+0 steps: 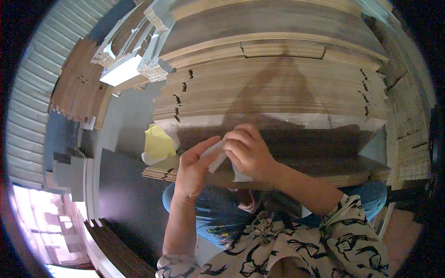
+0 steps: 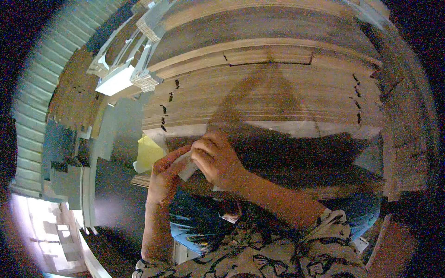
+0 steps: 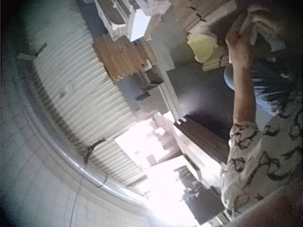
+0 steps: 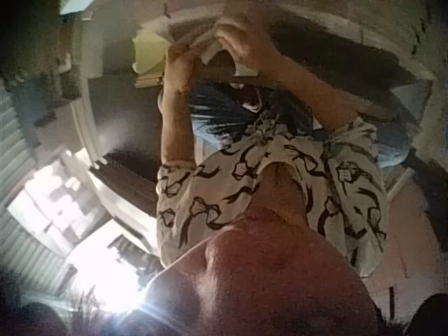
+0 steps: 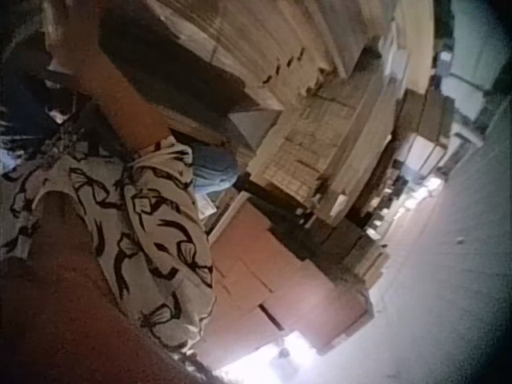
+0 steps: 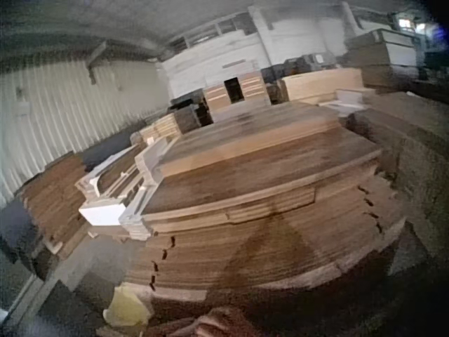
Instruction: Folding and preparing cardboard boxes or protective packaging materials for furniture components.
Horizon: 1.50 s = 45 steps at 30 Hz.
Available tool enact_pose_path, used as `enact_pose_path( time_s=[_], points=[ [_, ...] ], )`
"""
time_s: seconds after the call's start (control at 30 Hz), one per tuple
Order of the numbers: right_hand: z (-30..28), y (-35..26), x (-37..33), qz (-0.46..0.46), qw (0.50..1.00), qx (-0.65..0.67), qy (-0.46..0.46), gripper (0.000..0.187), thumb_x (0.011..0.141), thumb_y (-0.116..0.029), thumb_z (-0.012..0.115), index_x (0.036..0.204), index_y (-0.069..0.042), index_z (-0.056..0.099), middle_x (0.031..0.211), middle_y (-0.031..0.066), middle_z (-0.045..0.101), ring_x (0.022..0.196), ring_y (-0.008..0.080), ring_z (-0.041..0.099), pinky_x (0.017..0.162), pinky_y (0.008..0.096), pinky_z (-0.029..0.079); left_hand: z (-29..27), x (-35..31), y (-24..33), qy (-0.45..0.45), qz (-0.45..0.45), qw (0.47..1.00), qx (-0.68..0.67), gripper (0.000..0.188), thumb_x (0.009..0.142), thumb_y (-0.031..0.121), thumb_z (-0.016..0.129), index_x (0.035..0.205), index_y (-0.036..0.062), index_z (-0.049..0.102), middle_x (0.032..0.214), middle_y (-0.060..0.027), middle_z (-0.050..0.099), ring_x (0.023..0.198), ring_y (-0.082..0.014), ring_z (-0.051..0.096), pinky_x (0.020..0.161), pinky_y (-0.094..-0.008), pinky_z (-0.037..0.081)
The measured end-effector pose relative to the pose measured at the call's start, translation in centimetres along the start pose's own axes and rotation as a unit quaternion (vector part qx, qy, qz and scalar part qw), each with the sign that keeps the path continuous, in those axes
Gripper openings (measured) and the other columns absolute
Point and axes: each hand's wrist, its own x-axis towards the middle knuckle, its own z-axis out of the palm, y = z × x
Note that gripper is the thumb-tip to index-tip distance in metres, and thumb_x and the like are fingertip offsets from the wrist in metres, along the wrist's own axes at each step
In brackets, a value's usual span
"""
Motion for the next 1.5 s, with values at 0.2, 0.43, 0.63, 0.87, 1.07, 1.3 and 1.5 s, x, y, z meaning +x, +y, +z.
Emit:
enact_pose_path(
  time_s=[0.2,0.43,0.63,0.87,1.07,1.3,1.5],
  points=[
    [-1.2,0.8,-3.2,0.0,1.0,0.016,-0.01,0.029,0.067,-0.004,0.065,0.091,-0.004,0.05,0.091,0.011,0.053,0.088,0.0316,0.049,0.077,0.0417,0.042,-1.2,4.0,-2.9,0.068,-0.056,0.996,-0.028,0.069,0.089,0.056,0.029,0.115,-0.0046,0.049,0.106,-0.0144,0.057,0.098,-0.0253,0.054,0.086,-0.04,0.043],
    [-5.2,2.9,-2.6,0.098,0.995,0.014,0.008,0.031,0.071,-0.017,0.065,0.097,-0.006,0.053,0.099,0.0113,0.052,0.092,0.0323,0.048,0.083,0.0422,0.039,1.0,2.9,-2.3,0.005,-0.065,0.995,-0.081,0.071,0.087,0.058,0.03,0.117,-0.0045,0.047,0.114,-0.0169,0.053,0.104,-0.03,0.051,0.089,-0.0426,0.041],
    [-2.2,3.3,-2.5,0.074,0.997,0.01,-0.01,0.032,0.063,-0.018,0.07,0.091,-0.007,0.06,0.105,0.0099,0.052,0.099,0.0299,0.046,0.089,0.0403,0.038,3.2,3.7,-1.6,-0.032,-0.062,0.996,-0.061,0.064,0.089,0.052,0.034,0.117,-0.0046,0.047,0.114,-0.015,0.054,0.1,-0.0265,0.054,0.087,-0.0363,0.043],
    [-0.2,2.1,-4.1,-0.024,0.986,0.124,0.105,0.017,0.072,-0.017,0.058,0.087,-0.01,0.057,0.094,0.0058,0.055,0.101,0.0251,0.048,0.09,0.0401,0.037,-2.4,3.4,-2.1,-0.028,-0.06,0.996,-0.059,0.053,0.093,0.039,0.031,0.124,-0.0016,0.044,0.122,-0.0136,0.048,0.107,-0.0223,0.05,0.094,-0.0371,0.04],
    [-14.8,10.7,-10.6,0.343,0.924,0.119,0.124,0.008,0.077,-0.006,0.06,0.085,-0.005,0.059,0.077,0.0087,0.059,0.077,0.0173,0.058,0.07,0.0342,0.047,0.7,2.2,-0.4,0.056,-0.051,0.997,0.008,0.054,0.09,0.044,0.039,0.123,0.0018,0.046,0.124,-0.0211,0.044,0.11,-0.0362,0.045,0.093,-0.0478,0.038],
    [-39.5,19.9,-23.9,0.556,0.756,-0.343,0.036,0.012,0.071,-0.017,0.061,0.082,-0.014,0.059,0.073,0.0108,0.06,0.072,0.0288,0.06,0.064,0.0386,0.047,-2.0,3.1,-2.1,0.16,-0.041,0.984,0.067,0.058,0.09,0.049,0.034,0.121,0.0016,0.046,0.123,-0.0212,0.045,0.111,-0.0369,0.045,0.093,-0.0506,0.036],
    [-41.9,24.2,-26.4,0.539,0.765,-0.345,0.073,0.012,0.069,-0.019,0.063,0.078,-0.012,0.058,0.075,0.0125,0.061,0.076,0.0321,0.059,0.065,0.0406,0.047,2.5,2.8,-1.2,0.198,-0.069,0.962,0.174,0.055,0.091,0.048,0.034,0.12,0.0038,0.047,0.124,-0.0187,0.045,0.109,-0.0369,0.045,0.092,-0.051,0.036]
  ],
)
